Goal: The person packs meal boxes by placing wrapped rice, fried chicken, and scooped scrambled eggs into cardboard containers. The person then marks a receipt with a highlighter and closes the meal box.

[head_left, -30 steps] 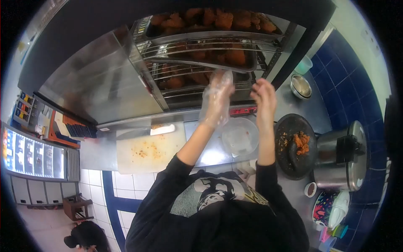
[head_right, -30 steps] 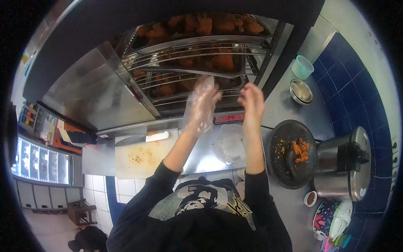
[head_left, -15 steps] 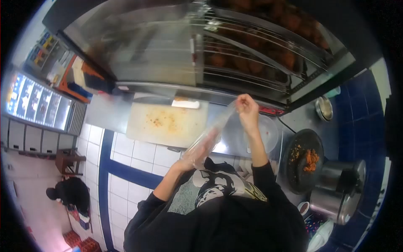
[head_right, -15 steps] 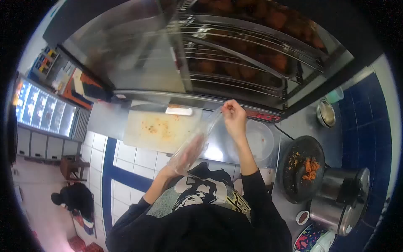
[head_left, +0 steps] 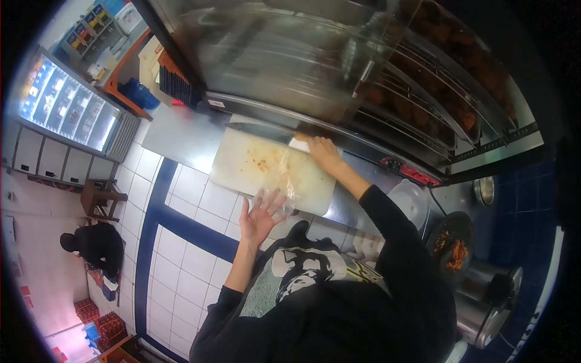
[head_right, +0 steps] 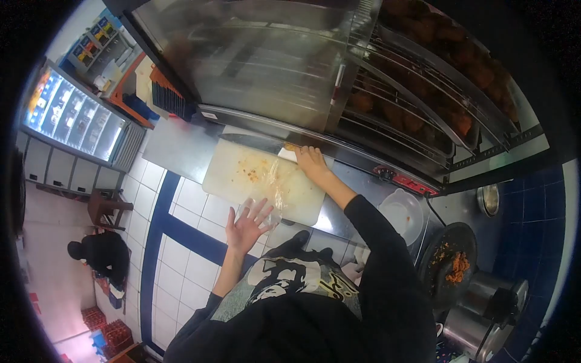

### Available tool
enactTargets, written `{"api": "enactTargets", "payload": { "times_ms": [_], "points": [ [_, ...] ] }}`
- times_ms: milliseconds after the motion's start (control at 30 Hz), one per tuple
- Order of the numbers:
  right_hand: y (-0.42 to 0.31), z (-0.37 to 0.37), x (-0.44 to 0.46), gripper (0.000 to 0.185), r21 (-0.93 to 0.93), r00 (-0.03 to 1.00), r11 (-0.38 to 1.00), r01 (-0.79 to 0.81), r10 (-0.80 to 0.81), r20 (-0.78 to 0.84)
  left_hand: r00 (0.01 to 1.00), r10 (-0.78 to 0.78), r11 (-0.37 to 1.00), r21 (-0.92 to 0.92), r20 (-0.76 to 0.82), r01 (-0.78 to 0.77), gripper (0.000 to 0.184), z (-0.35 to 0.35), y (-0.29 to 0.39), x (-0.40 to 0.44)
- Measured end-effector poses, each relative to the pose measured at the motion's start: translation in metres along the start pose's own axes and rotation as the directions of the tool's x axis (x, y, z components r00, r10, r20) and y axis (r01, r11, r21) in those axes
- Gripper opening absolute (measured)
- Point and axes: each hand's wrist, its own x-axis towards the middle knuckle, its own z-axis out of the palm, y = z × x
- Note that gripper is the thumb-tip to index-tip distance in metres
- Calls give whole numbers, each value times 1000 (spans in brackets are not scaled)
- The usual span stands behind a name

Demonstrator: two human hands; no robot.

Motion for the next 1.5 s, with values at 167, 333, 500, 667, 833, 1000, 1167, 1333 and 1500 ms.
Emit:
{"api": "enactTargets", "payload": {
  "times_ms": [167,333,500,667,833,1000,1167,1333,1500],
  "points": [
    [-41,-65,-23,32,230,958,964,-134,67,279,997,-77,995,-73,-15,75,72,-6,-3,59],
    [-32,-157,13,23,-291,794,957,17,-190,-577,954,-17,992,113,-299,54,81,-5,-14,109],
    [27,-220,11,11,-581,740,813,-37,-369,-563,957,-105,968,191,-272,160,63,67,-3,75],
    [59,-238,-48,11,-447,783,882,-146,-173,-598,986,81,937,349,-146,-25,58,81,-3,65],
    [114,-259,-147,15,-421,789,830,-366,37,-613,994,99,886,460,-54,-63,52,88,-9,56],
    [158,-270,-223,8,-447,746,707,-548,172,-644,999,-48,794,606,-15,47,47,82,-44,60],
    [147,-257,-275,15,-419,712,660,-623,258,-653,954,-288,642,756,81,129,45,103,-109,40],
    [-47,-100,-334,30,203,581,714,-671,675,-455,736,-677,553,640,-28,533,53,52,-215,1],
    [-317,9,-544,63,511,300,331,-793,943,-145,-401,-911,-290,542,98,789,58,-31,-336,-117]
  ]
}}
